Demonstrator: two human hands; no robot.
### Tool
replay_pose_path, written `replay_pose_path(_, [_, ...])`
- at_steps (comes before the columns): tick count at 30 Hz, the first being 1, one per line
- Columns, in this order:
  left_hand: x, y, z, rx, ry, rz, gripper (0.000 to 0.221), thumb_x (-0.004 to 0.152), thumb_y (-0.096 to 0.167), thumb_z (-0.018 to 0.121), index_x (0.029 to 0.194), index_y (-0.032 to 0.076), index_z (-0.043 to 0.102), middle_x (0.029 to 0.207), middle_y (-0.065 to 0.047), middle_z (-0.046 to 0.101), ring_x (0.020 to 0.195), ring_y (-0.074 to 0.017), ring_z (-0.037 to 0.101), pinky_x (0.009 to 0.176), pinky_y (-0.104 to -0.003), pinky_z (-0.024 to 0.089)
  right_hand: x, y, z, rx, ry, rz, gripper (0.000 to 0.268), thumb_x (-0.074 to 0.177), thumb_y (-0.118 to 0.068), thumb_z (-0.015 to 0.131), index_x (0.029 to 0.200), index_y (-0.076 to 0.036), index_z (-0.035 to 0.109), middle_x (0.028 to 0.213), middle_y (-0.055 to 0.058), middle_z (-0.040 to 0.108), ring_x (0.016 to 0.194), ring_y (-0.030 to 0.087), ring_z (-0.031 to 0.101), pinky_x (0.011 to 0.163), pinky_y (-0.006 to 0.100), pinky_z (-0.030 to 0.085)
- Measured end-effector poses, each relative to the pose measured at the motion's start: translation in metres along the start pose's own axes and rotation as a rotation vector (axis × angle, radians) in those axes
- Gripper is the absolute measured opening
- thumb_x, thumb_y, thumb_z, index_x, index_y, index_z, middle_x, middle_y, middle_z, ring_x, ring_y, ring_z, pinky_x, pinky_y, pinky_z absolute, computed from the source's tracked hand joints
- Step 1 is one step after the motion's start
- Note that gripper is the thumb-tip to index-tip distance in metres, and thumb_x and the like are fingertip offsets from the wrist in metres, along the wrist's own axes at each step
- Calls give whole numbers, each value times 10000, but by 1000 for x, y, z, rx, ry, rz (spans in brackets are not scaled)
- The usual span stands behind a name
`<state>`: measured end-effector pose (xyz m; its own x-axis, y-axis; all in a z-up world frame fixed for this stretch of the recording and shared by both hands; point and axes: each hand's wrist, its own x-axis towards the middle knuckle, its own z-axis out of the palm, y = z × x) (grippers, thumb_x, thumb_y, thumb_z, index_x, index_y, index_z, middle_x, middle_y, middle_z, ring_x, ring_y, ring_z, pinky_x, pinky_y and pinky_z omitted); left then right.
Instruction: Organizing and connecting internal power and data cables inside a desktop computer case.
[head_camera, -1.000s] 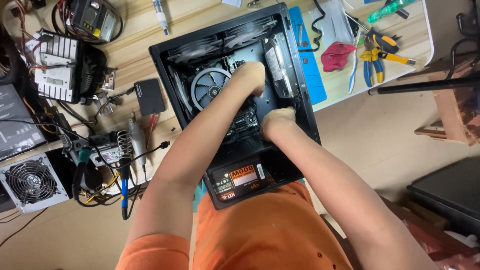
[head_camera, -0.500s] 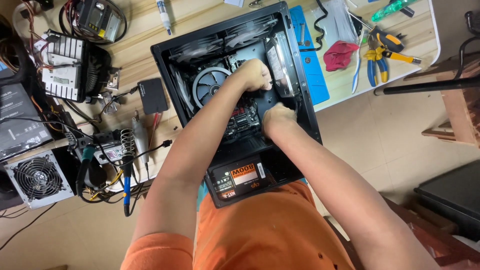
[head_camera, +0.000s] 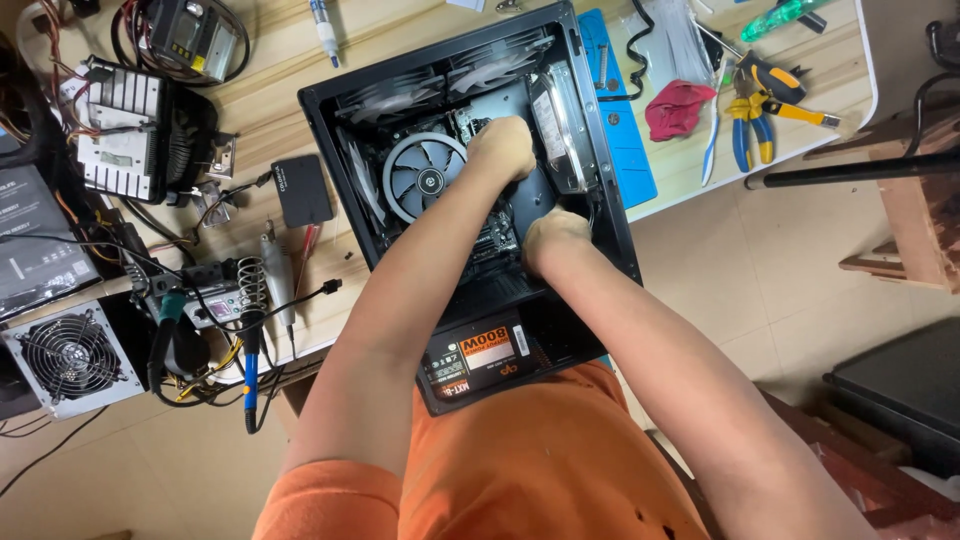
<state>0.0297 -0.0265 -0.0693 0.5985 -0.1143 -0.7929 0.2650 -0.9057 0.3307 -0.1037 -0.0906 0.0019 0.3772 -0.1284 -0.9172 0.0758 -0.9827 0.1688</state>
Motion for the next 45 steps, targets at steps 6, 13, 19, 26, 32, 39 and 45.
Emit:
replay_pose_path(6, [-30, 7, -13, 46, 72, 124, 370, 877, 60, 829, 1245, 41, 806, 1290, -228, 777, 1291, -431, 734, 1094, -598, 594, 1, -6, 15, -81, 42, -32, 567, 1057, -117, 471, 1605, -6, 562, 1531, 273, 570, 1404, 418, 591, 937, 654, 595])
replay_pose_path(13, [-23, 17, -16, 110, -6, 50, 407, 853, 104, 894, 1239, 22, 791, 1289, -257, 771, 1317, -474, 704, 1085, -637, 574, -23, -3, -4, -57, 38, -29, 544, 1114, -177, 443, 1604, 42, 530, 1532, 269, 532, 1397, 431, 567, 968, 654, 558])
replay_pose_path(19, [-3, 12, -2, 177, -28, 105, 501, 818, 71, 949, 1281, -1, 774, 1346, -239, 756, 1353, -448, 687, 1131, -646, 548, -23, -6, -11, -91, 28, -42, 540, 1115, -199, 431, 1597, 16, 547, 1548, 295, 515, 1416, 449, 531, 1040, 651, 493])
replay_pose_path(26, [-10, 20, -14, 65, -25, -15, 591, 873, 206, 957, 1370, -10, 721, 1410, -221, 727, 1390, -437, 659, 1109, -636, 569, -21, -4, -9, -88, 23, -55, 544, 1113, -217, 436, 1590, 15, 555, 1565, 297, 514, 1440, 455, 518, 1109, 629, 448])
replay_pose_path(32, [6, 6, 7, 29, -41, 11, 546, 957, 264, 867, 1410, 6, 704, 1466, -217, 705, 1434, -422, 636, 1117, -626, 567, -14, -5, -1, -103, 27, -69, 510, 1099, -180, 457, 1551, -13, 623, 1555, 264, 570, 1444, 446, 535, 1098, 606, 447])
replay_pose_path(39, [-19, 3, -16, 87, 102, 202, 309, 1054, 177, 707, 1262, -38, 784, 1263, -265, 788, 1314, -452, 718, 1090, -596, 612, 10, -6, 9, -22, 79, -82, 502, 1069, -125, 480, 1528, -63, 674, 1512, 198, 667, 1418, 386, 611, 989, 654, 547])
replay_pose_path(45, [4, -27, -24, 207, 171, 351, 310, 775, -2, 535, 669, 262, 659, 656, 6, 528, 646, -253, 454, 610, -432, 447, -22, -10, -25, -151, -14, -102, 461, 1043, -237, 689, 1502, -269, 712, 1589, -74, 656, 1437, 282, 667, 1016, 514, 647])
